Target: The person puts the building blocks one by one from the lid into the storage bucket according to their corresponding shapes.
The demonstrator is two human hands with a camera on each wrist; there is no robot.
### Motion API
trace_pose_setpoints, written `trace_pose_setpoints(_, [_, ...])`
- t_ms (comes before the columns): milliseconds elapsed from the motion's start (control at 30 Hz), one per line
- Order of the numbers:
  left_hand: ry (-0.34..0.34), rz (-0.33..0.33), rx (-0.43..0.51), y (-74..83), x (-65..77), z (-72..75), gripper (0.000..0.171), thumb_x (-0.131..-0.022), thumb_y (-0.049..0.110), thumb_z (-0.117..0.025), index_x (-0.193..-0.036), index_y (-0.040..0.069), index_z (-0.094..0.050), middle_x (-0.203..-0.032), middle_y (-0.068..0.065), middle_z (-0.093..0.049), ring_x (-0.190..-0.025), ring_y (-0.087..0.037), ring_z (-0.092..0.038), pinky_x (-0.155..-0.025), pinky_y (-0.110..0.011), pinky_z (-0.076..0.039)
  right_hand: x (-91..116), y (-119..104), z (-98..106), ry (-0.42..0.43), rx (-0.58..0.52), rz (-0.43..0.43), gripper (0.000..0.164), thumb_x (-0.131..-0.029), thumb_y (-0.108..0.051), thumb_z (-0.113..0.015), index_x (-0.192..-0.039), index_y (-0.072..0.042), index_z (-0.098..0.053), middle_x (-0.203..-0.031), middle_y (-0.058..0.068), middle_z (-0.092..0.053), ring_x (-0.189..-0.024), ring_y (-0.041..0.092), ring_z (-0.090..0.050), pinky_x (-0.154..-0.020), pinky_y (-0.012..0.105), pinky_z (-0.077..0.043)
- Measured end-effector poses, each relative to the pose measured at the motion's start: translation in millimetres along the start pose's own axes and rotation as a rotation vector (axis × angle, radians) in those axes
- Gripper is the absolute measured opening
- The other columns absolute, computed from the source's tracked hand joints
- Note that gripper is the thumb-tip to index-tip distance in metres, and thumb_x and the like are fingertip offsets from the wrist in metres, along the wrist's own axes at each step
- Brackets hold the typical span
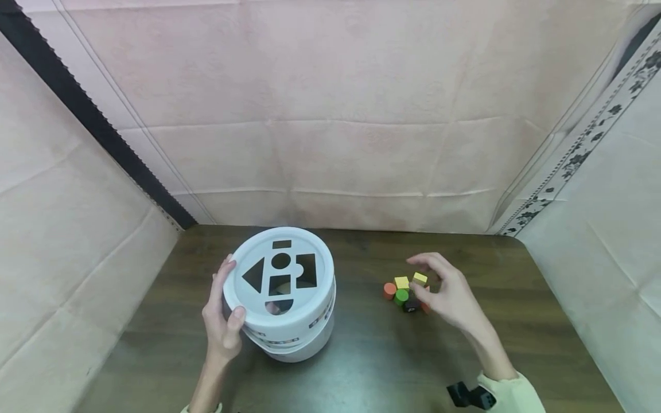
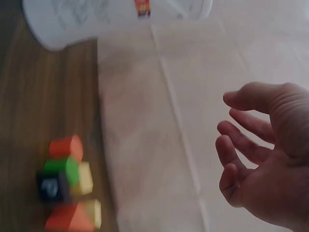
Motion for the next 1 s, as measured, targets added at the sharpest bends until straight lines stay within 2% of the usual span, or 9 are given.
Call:
trace_pose_setpoints(233, [0.004,-0.011,0.004,0.7,-0.2,2.1,0.071,-0.089,0.045,-0.059,-0.138,-0.006,-0.053,-0.142,-0.022,-0.053,-0.137,-0.043,-0.041,-0.106,-0.074,-0.008,23,38,10,-0.019,0.018,-0.067,0.05,-0.078,0.008,-0.078,-0.124,-0.007,-0.064,-0.116,-0.007,-0.061,-0.102,0.011,-0.053,-0.079,0.022,-0.036])
trace_pose_setpoints(367, [-0.003,-0.007,0.0,0.7,-0.2,1.1,0.071,-0.09,0.046,-0.059,-0.139,-0.005,-0.053,-0.142,-0.022,-0.053,-0.137,-0.042,-0.041,-0.106,-0.074,-0.008,36,61,7,-0.042,0.012,-0.114,0.051,-0.079,0.003,-0.08,-0.126,-0.007,-0.063,-0.118,-0.007,-0.06,-0.104,0.007,-0.053,-0.079,0.023,-0.037])
trace_pose_setpoints(500, [-0.008,0.0,0.001,0.9,0.0,0.5,0.071,-0.09,0.046,-0.059,-0.139,-0.005,-0.053,-0.143,-0.021,-0.053,-0.138,-0.041,-0.04,-0.107,-0.073,-0.008,47,84,1,-0.069,0.007,-0.171,0.051,-0.08,0.001,-0.08,-0.127,-0.003,-0.062,-0.12,0.003,-0.061,-0.105,0.007,-0.053,-0.078,0.023,-0.039])
trace_pose_setpoints(667, [-0.006,0.002,0.002,1.6,0.0,0.8,0.071,-0.09,0.045,-0.059,-0.139,-0.005,-0.053,-0.143,-0.021,-0.053,-0.138,-0.041,-0.04,-0.107,-0.073,-0.008,58,113,-8,-0.128,-0.006,-0.3,0.05,-0.085,-0.007,-0.078,-0.131,-0.002,-0.059,-0.126,0.018,-0.06,-0.108,0.018,-0.055,-0.08,0.026,-0.043])
trace_pose_setpoints(800, [-0.007,0.005,0.003,1.7,0.1,0.7,0.07,-0.09,0.045,-0.058,-0.139,-0.004,-0.053,-0.143,-0.021,-0.052,-0.138,-0.041,-0.04,-0.106,-0.074,-0.007,63,130,-17,-0.158,-0.038,-0.371,0.052,-0.086,-0.009,-0.078,-0.133,0.0,-0.057,-0.128,0.021,-0.059,-0.109,0.028,-0.054,-0.078,0.032,-0.046])
trace_pose_setpoints(1000, [-0.002,0.001,0.006,1.6,0.5,0.4,0.07,-0.089,0.044,-0.058,-0.139,-0.005,-0.053,-0.143,-0.021,-0.052,-0.138,-0.042,-0.04,-0.105,-0.075,-0.007,66,144,-27,-0.165,-0.084,-0.373,0.056,-0.084,-0.007,-0.079,-0.134,0.001,-0.055,-0.128,0.02,-0.059,-0.109,0.029,-0.054,-0.079,0.03,-0.048])
Point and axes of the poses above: each hand's wrist, its own x-axis away from the middle knuckle, its own z-axis out of the back of the hand, y = z × x, the point moved 8 cm from there along -x, towards the middle knuckle
